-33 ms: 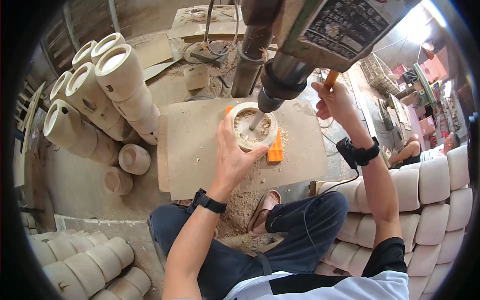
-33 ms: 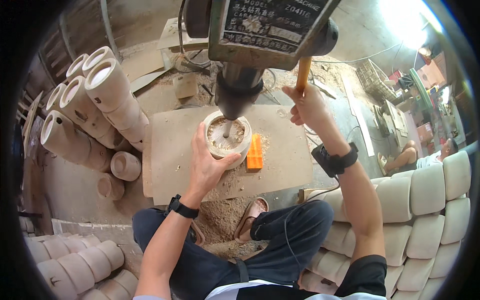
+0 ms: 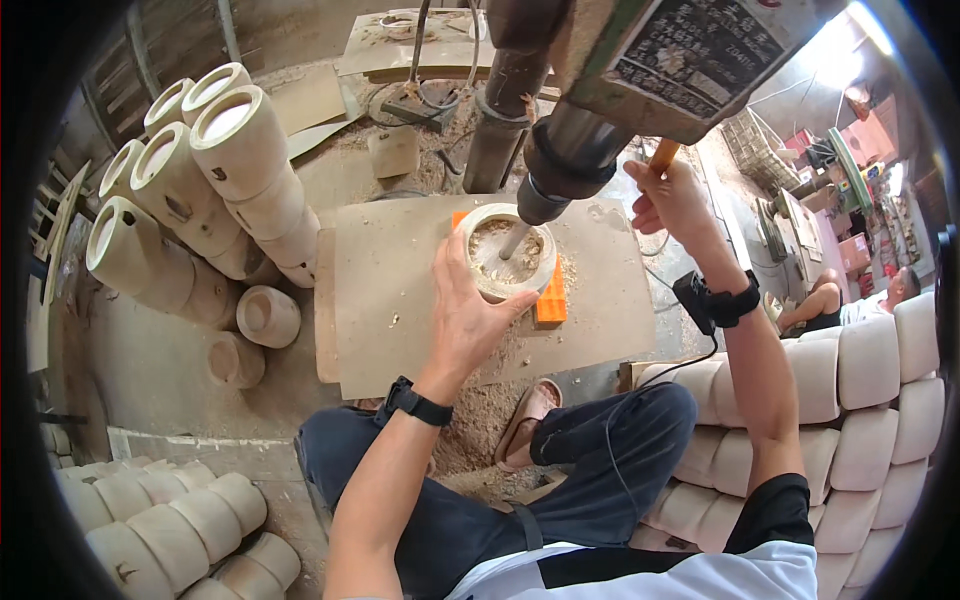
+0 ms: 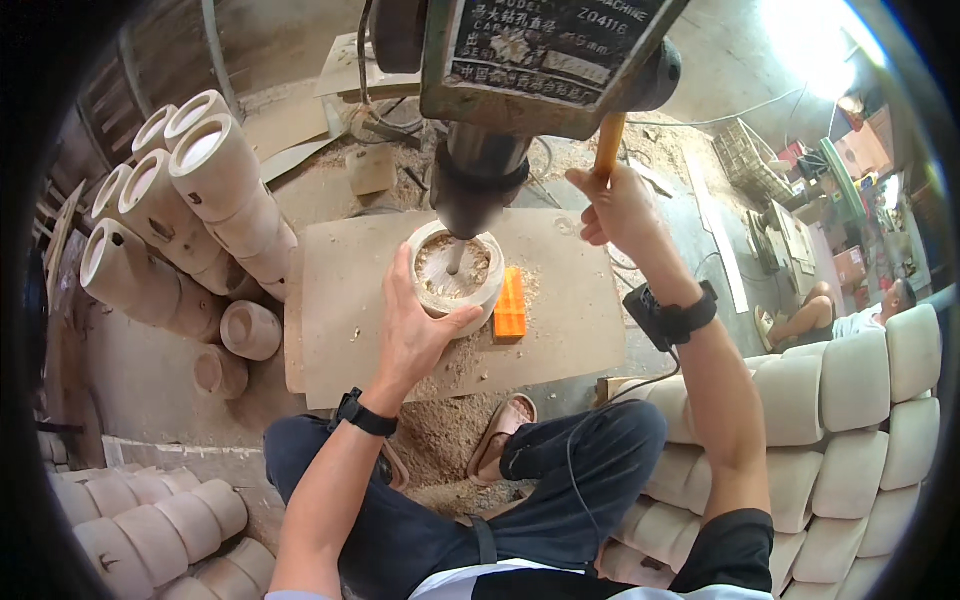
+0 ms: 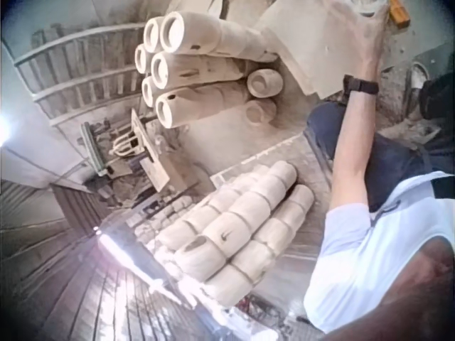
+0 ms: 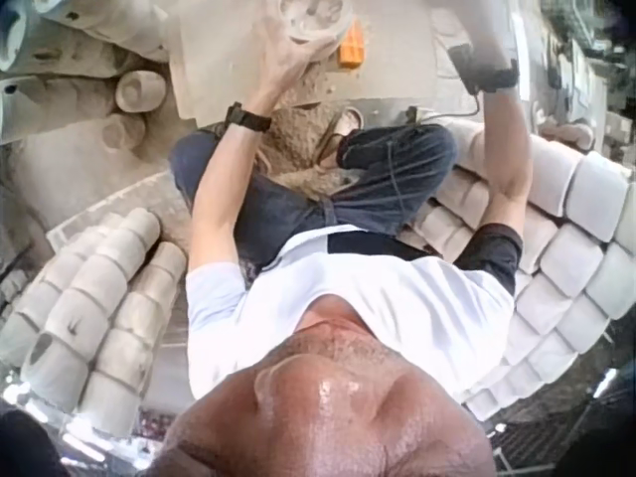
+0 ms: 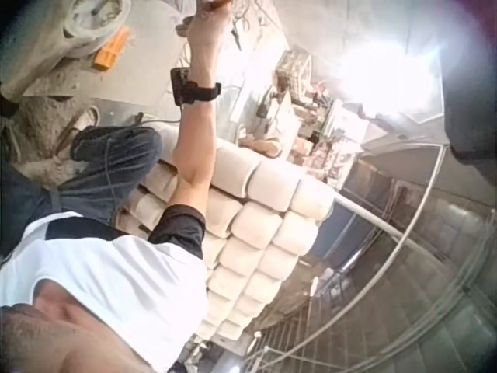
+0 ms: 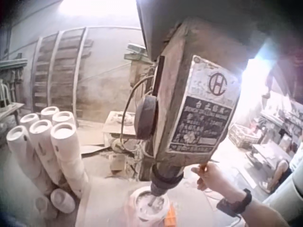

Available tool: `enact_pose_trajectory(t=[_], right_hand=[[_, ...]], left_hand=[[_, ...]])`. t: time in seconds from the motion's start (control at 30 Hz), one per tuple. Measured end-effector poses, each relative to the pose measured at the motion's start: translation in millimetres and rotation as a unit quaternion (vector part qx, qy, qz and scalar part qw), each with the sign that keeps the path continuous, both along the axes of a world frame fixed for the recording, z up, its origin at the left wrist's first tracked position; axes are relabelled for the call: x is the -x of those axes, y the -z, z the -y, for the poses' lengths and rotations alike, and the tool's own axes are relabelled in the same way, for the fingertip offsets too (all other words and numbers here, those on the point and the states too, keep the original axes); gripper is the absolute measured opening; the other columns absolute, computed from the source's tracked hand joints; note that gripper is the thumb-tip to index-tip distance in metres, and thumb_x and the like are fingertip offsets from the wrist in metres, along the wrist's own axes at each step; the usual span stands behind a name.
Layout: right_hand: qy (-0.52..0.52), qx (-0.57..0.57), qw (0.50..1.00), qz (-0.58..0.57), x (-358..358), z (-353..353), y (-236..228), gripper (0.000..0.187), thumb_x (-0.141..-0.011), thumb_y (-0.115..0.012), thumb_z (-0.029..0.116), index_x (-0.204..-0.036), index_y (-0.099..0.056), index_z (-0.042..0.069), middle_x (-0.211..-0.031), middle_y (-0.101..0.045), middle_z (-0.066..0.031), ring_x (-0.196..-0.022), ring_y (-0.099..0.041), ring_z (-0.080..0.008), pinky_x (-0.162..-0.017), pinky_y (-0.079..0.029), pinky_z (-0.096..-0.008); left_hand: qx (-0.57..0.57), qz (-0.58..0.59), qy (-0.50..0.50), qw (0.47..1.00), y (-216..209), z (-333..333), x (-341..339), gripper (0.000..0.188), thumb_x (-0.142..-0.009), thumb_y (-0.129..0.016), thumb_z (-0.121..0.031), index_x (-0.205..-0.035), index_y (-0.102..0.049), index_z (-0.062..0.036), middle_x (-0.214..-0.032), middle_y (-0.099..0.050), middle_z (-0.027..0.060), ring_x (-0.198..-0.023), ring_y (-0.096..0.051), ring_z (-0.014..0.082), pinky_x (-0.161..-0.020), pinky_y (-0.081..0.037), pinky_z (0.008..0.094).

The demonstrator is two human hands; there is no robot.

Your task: Drilling holes into cylindrical wooden or bamboo blocks using a drill press and stacking them in a manufacturing facility.

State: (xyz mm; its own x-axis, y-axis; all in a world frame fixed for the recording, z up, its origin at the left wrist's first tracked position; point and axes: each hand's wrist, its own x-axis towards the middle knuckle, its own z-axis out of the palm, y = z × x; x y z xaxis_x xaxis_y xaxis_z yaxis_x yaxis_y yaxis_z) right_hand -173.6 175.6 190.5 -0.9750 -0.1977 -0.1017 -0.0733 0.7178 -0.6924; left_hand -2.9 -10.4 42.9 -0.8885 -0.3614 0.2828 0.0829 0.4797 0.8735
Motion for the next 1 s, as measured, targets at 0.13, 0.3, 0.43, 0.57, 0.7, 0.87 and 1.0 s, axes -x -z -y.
enact_pose_trajectory(t=[0.13, 0.3, 0.43, 0.57, 0.7, 0.87, 1.0], right_hand=[[-0.018, 0.058, 0.998, 0.001, 11.2, 7.7, 1.9, 0.042, -0.094, -0.064, 0.038, -0.101, -0.057, -0.003, -0.075, -0.065, -0.0108, -0.059, -0.069, -0.0189, -0.053, -0.06, -0.0285], [-0.019, 0.148, 0.989, 0.003, 33.3, 8.8, 5.0, 0.029, -0.091, -0.067, 0.022, -0.104, -0.059, -0.003, -0.078, -0.064, -0.012, -0.062, -0.069, -0.0217, -0.057, -0.061, -0.0305], [-0.027, 0.273, 0.959, 0.07, 57.1, -0.9, 5.5, 0.021, -0.089, -0.062, 0.008, -0.102, -0.057, -0.007, -0.088, -0.062, -0.0182, -0.078, -0.07, -0.0314, -0.069, -0.063, -0.036], [-0.086, 0.411, 0.896, 0.143, 74.5, -17.8, 3.8, 0.034, -0.096, -0.052, 0.015, -0.119, -0.049, -0.01, -0.107, -0.061, -0.0278, -0.099, -0.066, -0.0411, -0.091, -0.057, -0.0457], [-0.125, 0.408, 0.902, 0.073, 85.1, -12.5, -4.8, 0.041, -0.1, -0.052, 0.03, -0.128, -0.052, 0.0, -0.122, -0.062, -0.022, -0.106, -0.065, -0.0344, -0.098, -0.053, -0.047], [-0.118, 0.415, 0.902, 0.008, 92.7, -4.0, -26.1, 0.039, -0.099, -0.051, 0.03, -0.125, -0.052, 0.0, -0.119, -0.061, -0.0211, -0.103, -0.064, -0.0336, -0.095, -0.053, -0.0461], [-0.115, 0.418, 0.9, -0.033, 96.2, 0.8, -41.7, 0.036, -0.099, -0.051, 0.029, -0.122, -0.051, 0.001, -0.116, -0.06, -0.0204, -0.101, -0.064, -0.0329, -0.093, -0.052, -0.0454]], left_hand=[[-0.014, -0.001, 0.0, 1.0, 6.5, 1.9, -0.2, 0.111, -0.074, -0.084, -0.03, -0.15, -0.01, -0.0019, -0.145, -0.026, 0.0257, -0.137, -0.03, 0.0396, -0.113, -0.03, 0.0471], [-0.004, -0.012, 0.001, 1.0, 7.1, 0.9, 1.1, 0.112, -0.073, -0.085, -0.028, -0.15, -0.009, -0.0024, -0.145, -0.026, 0.0261, -0.137, -0.029, 0.0398, -0.113, -0.031, 0.0473], [-0.003, -0.023, -0.012, 1.0, 8.2, 0.8, 1.5, 0.114, -0.067, -0.088, -0.029, -0.149, -0.012, -0.004, -0.142, -0.028, 0.0281, -0.133, -0.034, 0.044, -0.108, -0.036, 0.0502], [0.002, -0.022, -0.011, 1.0, 8.7, 1.7, 1.6, 0.114, -0.067, -0.088, -0.03, -0.149, -0.013, -0.0045, -0.142, -0.028, 0.0283, -0.133, -0.034, 0.0447, -0.108, -0.036, 0.0507], [-0.002, -0.02, -0.01, 1.0, 9.0, 1.4, 2.0, 0.114, -0.068, -0.087, -0.033, -0.149, -0.013, -0.0059, -0.143, -0.027, 0.0283, -0.134, -0.033, 0.0455, -0.108, -0.036, 0.0512], [-0.008, -0.005, -0.006, 1.0, 9.6, 1.6, 1.8, 0.112, -0.069, -0.087, -0.034, -0.15, -0.013, -0.0075, -0.144, -0.025, 0.0282, -0.134, -0.033, 0.0455, -0.109, -0.036, 0.0508], [-0.008, -0.013, -0.007, 1.0, 8.0, 2.2, 1.4, 0.112, -0.069, -0.087, -0.033, -0.15, -0.013, -0.0077, -0.144, -0.025, 0.0283, -0.134, -0.033, 0.0455, -0.109, -0.036, 0.0506]])
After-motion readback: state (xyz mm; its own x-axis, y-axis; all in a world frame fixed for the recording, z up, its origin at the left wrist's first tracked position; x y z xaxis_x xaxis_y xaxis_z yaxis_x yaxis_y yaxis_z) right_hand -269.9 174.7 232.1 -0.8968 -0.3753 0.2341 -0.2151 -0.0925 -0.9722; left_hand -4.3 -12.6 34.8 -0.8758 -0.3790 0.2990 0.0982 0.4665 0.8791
